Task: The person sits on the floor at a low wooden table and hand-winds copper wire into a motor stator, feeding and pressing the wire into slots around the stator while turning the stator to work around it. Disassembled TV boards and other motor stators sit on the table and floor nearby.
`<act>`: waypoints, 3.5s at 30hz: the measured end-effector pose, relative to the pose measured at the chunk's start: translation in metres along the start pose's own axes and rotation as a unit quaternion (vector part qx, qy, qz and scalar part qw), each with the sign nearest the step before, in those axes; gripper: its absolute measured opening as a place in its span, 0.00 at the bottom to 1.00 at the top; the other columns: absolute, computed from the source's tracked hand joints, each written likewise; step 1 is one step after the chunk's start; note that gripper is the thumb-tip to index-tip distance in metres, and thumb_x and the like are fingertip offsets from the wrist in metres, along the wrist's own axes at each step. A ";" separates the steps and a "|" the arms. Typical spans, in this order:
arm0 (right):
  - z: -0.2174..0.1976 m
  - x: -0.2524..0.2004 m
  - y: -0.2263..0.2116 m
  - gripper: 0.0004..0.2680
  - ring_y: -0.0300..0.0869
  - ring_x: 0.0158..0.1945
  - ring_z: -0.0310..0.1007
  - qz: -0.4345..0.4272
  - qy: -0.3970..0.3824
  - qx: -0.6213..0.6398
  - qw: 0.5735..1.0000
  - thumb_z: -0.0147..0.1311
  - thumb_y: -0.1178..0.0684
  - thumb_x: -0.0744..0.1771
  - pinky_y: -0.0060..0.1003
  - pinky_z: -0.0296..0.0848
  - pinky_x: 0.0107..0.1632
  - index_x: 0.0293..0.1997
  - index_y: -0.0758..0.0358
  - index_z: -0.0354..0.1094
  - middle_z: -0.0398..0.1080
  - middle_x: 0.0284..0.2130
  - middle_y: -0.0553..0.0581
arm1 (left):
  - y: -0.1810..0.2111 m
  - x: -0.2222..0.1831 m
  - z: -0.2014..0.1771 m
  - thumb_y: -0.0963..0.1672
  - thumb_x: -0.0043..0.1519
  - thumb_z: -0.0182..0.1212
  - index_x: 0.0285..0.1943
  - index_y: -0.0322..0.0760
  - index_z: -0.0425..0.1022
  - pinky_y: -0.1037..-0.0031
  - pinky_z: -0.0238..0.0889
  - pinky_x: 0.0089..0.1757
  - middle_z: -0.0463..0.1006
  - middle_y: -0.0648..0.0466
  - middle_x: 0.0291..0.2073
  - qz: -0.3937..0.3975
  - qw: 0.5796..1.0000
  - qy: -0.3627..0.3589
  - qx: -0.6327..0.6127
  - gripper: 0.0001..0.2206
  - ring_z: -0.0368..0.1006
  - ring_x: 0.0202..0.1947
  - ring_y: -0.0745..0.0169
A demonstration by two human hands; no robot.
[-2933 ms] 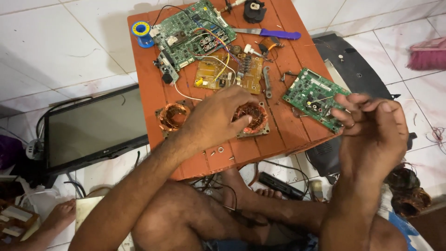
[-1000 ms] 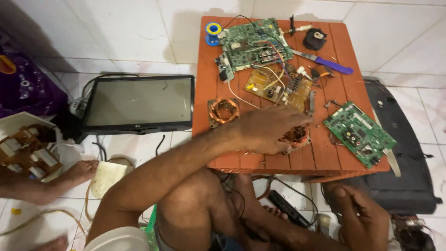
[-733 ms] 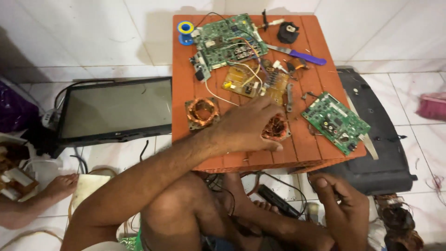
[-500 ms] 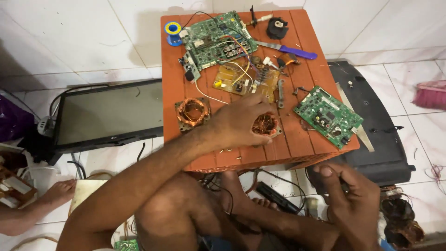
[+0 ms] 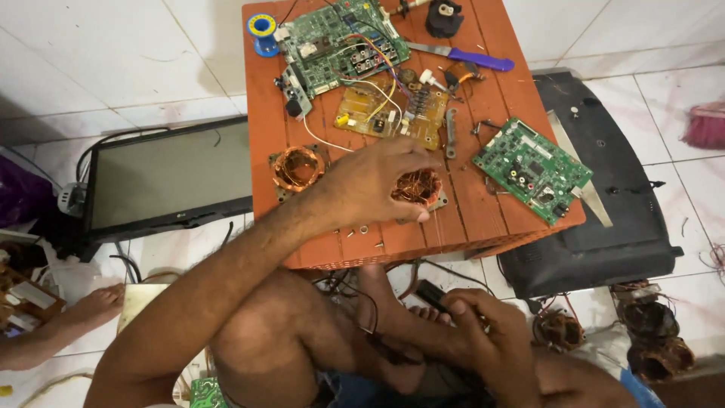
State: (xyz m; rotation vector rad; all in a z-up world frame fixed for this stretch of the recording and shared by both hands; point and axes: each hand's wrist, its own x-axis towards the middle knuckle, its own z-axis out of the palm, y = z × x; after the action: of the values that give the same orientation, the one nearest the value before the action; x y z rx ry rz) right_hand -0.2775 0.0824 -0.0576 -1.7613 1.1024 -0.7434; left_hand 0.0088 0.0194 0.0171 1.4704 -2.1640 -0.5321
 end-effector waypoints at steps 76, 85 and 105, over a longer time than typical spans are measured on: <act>0.007 -0.113 0.155 0.08 0.41 0.20 0.74 0.175 0.109 0.104 0.973 0.62 0.61 0.63 0.31 0.73 0.26 0.42 0.73 0.82 0.82 0.22 0.62 | 0.018 -0.009 0.038 0.43 0.53 0.61 0.35 0.50 0.78 0.62 0.55 0.48 0.77 0.57 0.35 0.291 0.906 0.001 0.306 0.05 0.69 0.38 0.59; 0.025 -0.105 0.171 0.08 0.46 0.24 0.67 0.234 0.216 0.204 0.926 0.53 0.59 0.69 0.35 0.67 0.29 0.47 0.76 0.76 0.76 0.29 0.66 | 0.022 -0.008 0.028 0.47 0.59 0.62 0.34 0.47 0.79 0.61 0.54 0.46 0.78 0.56 0.34 0.287 0.918 0.000 0.272 0.05 0.69 0.38 0.59; 0.005 -0.044 0.037 0.07 0.46 0.52 0.76 -0.140 0.301 0.380 0.863 0.46 0.54 0.74 0.43 0.80 0.54 0.52 0.62 0.69 0.73 0.56 0.63 | 0.015 -0.004 0.031 0.46 0.56 0.63 0.29 0.46 0.76 0.62 0.53 0.45 0.76 0.57 0.28 0.285 0.940 0.001 0.186 0.04 0.67 0.33 0.59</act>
State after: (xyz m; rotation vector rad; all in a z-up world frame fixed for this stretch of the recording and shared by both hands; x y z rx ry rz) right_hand -0.3048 0.1168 -0.0945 -1.0128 0.7460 -1.7224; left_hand -0.0191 0.0304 -0.0010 0.9125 -2.6317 0.0905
